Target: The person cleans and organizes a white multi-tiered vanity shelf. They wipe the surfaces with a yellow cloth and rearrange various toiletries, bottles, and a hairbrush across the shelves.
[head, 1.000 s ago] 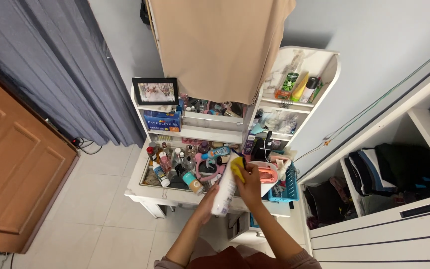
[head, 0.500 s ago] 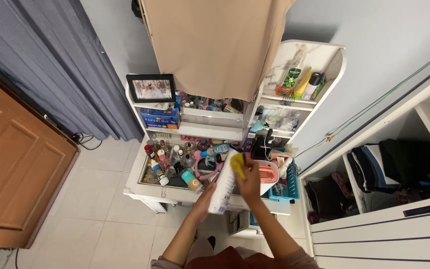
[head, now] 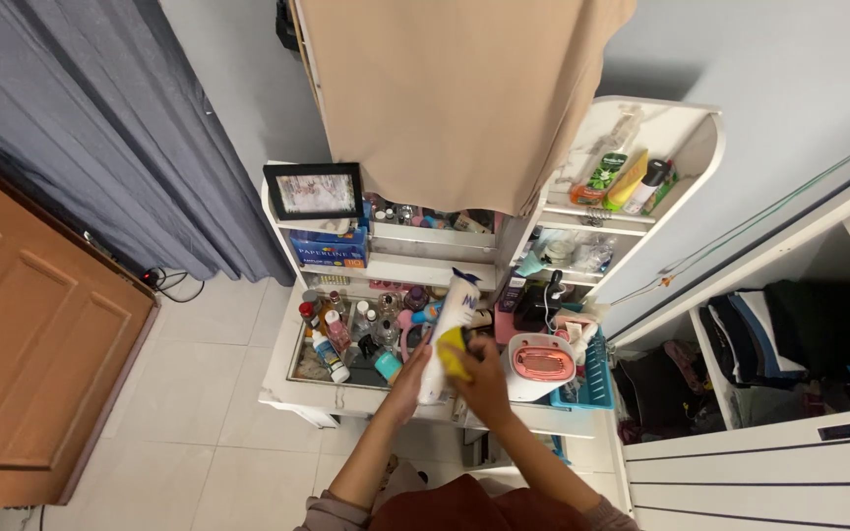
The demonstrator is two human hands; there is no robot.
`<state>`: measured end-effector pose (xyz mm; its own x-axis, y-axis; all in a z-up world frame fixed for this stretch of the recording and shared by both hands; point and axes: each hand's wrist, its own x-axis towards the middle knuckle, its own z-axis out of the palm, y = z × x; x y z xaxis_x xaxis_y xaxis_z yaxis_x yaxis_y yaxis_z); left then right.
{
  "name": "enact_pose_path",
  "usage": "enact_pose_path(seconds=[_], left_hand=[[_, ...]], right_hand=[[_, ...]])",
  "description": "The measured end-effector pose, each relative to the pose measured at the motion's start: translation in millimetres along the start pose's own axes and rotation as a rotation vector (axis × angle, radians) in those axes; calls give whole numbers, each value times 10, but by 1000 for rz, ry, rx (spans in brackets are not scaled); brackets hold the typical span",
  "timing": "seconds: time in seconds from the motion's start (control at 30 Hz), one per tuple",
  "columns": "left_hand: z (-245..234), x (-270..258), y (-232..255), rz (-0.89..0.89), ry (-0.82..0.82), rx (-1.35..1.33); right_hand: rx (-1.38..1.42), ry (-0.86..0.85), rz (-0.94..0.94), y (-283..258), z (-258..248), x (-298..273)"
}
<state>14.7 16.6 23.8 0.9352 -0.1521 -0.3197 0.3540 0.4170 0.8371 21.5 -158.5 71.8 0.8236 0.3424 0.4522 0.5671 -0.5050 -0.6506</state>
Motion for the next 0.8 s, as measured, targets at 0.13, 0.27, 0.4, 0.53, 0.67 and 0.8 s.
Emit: enact_pose_path(seconds=[0.13, 0.27, 0.4, 0.53, 0.67, 0.8], left_hand=[[-81, 63, 102, -20, -136, -76], [-132, 155, 215, -25, -185, -102], [-263, 309, 248, 85, -107, -37], [-464, 478, 276, 137, -41, 109], [-510, 410, 453, 103, -130, 116], [-574, 356, 607, -5, -164, 285]], right_hand=[[41, 129, 110, 132, -74, 426], [65, 299, 171, 24, -49, 638], [-22, 231, 151, 38, 290, 430], [-18, 134, 68, -40, 527, 322], [-16, 165, 142, 168, 595, 487], [49, 386, 225, 154, 409, 998]])
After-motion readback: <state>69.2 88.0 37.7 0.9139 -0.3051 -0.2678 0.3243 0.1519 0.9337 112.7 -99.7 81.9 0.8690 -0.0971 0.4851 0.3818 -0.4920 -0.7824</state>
